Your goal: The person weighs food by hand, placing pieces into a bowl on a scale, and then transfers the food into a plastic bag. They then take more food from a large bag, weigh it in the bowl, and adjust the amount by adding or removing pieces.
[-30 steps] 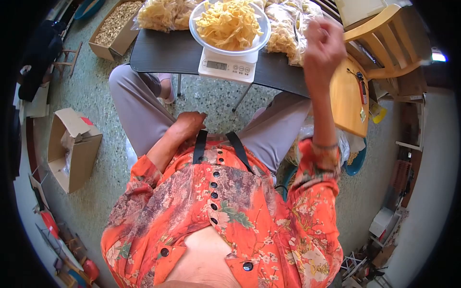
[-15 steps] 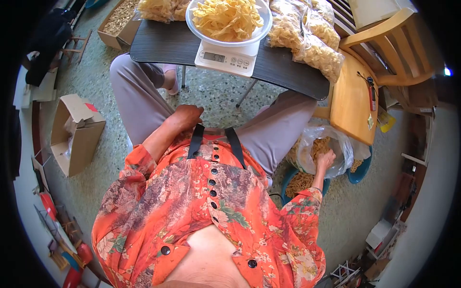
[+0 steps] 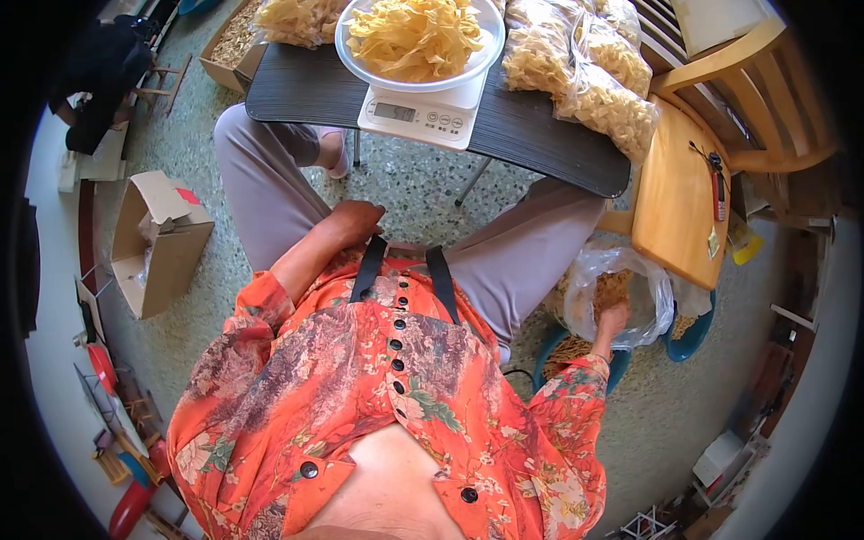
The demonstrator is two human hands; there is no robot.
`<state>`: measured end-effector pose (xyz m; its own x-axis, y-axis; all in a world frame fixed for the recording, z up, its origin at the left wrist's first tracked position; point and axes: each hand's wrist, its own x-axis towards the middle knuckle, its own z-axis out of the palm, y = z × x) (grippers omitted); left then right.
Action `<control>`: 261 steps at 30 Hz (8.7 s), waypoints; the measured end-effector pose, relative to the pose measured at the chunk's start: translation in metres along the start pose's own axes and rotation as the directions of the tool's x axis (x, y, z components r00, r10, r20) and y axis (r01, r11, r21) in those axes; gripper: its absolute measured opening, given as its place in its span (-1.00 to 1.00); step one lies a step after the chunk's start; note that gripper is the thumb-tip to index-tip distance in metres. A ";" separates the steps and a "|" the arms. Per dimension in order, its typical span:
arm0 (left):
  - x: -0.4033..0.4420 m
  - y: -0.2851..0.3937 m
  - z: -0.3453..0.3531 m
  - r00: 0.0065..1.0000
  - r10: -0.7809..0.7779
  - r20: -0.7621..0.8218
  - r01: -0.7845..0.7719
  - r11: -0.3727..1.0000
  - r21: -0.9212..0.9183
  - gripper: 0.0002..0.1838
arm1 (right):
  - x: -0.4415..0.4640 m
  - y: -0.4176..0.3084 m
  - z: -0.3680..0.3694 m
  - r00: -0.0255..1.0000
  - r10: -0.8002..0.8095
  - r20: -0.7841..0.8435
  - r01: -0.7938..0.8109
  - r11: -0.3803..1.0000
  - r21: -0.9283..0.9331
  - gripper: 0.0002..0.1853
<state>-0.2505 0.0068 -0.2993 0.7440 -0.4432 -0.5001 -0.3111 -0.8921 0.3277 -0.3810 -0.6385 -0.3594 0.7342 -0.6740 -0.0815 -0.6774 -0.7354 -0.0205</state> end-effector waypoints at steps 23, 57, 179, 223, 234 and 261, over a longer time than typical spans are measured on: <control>0.000 0.004 -0.004 0.997 0.063 -0.035 -0.063 0.998 -0.008 -0.64 | -0.012 -0.011 -0.044 0.972 0.008 -0.236 0.060 0.959 0.278 -0.77; 0.001 0.011 -0.005 0.991 0.112 -0.071 -0.112 0.994 0.007 -0.68 | -0.029 -0.009 -0.072 0.956 0.134 0.261 -0.227 -0.226 0.947 -0.69; -0.085 0.117 -0.130 0.444 0.310 -0.841 -0.524 0.851 0.037 -0.59 | -0.192 -0.392 -0.189 0.392 -0.843 0.367 -0.766 -0.079 0.638 -0.73; -0.088 0.085 -0.234 0.207 -0.093 -0.974 -0.371 0.914 -0.167 -0.83 | -0.229 -0.399 -0.160 0.268 -0.835 0.480 -0.886 -0.018 0.464 -0.73; -0.021 0.095 -0.235 -0.061 0.052 -0.997 -0.363 0.929 0.071 -0.81 | -0.232 -0.395 -0.164 0.288 -0.837 0.465 -0.876 -0.035 0.481 -0.78; -0.069 0.054 -0.153 0.245 0.532 -0.811 -0.429 0.809 0.401 -0.57 | -0.195 -0.375 -0.218 0.624 -0.780 0.051 -0.305 -0.184 0.934 -0.68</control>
<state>-0.2277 0.0029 -0.1245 0.4963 -0.5114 0.7015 -0.8081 -0.5674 0.1581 -0.2600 -0.2464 -0.1186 0.9840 0.1566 -0.0852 -0.1428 0.4063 -0.9025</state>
